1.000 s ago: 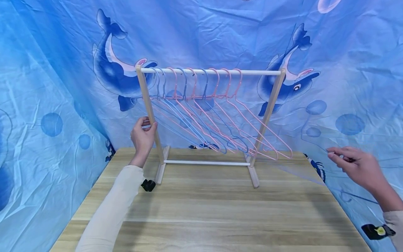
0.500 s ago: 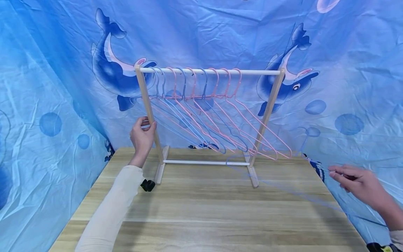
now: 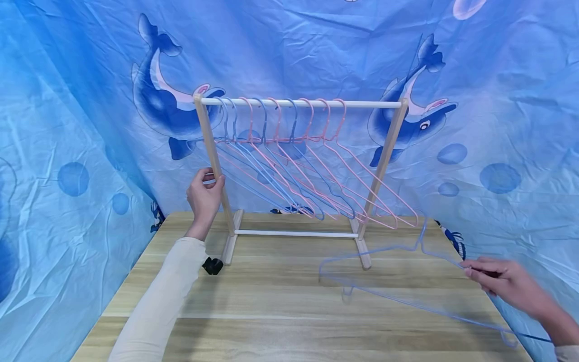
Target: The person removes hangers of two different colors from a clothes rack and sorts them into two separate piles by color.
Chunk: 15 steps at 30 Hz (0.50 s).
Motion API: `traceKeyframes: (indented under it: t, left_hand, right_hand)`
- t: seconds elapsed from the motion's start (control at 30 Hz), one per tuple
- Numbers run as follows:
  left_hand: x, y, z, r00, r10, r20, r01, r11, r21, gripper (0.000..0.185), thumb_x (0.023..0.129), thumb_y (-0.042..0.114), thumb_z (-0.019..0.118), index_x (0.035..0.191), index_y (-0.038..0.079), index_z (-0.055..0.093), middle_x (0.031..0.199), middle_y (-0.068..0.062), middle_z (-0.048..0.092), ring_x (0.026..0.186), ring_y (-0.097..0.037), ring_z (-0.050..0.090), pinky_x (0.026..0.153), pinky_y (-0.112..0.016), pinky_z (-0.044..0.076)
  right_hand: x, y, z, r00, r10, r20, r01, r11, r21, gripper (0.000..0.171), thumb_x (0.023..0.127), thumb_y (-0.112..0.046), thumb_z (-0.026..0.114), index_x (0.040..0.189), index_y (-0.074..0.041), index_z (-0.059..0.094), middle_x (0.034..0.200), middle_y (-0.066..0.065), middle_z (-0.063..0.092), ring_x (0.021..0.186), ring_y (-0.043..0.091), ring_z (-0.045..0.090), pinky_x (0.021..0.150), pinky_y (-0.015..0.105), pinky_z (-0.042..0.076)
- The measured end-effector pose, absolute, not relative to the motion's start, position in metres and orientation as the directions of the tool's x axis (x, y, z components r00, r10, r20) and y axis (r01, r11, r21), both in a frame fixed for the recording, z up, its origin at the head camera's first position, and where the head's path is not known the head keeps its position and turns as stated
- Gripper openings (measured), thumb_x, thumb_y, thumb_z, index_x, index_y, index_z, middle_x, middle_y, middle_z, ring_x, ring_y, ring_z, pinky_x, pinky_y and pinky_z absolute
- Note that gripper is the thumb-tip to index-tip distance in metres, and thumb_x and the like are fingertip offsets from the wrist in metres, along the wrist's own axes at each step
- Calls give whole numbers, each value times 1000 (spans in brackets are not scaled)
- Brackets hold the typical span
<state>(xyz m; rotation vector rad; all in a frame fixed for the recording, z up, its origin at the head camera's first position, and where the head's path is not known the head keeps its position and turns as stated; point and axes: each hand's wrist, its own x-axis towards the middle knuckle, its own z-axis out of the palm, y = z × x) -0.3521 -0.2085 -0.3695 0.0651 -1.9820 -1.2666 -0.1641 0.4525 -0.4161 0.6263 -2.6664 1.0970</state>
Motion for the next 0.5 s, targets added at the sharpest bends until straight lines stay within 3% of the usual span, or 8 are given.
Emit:
traceKeyframes:
  t: [0.27, 0.5]
  left_hand:
    - [-352, -208, -370, -703, -415, 577, 341, 515, 787, 28, 95, 20, 74, 120, 6, 70, 112, -15, 74, 93, -30, 76, 83, -45, 61]
    - [-353, -208, -370, -707, -418, 571, 334, 515, 790, 29, 96, 21, 73, 121, 6, 70, 114, -14, 74, 94, -29, 75, 84, -45, 61]
  right_hand:
    - [-162, 458, -424, -900, -371, 228, -418, 590, -691, 27, 100, 6, 58, 115, -5, 76, 84, -7, 65, 53, 16, 49, 43, 30, 44]
    - [-165, 463, -427, -901, -393, 182, -400, 596, -696, 27, 102, 3, 56, 119, -6, 75, 80, -5, 62, 54, 16, 51, 43, 30, 47]
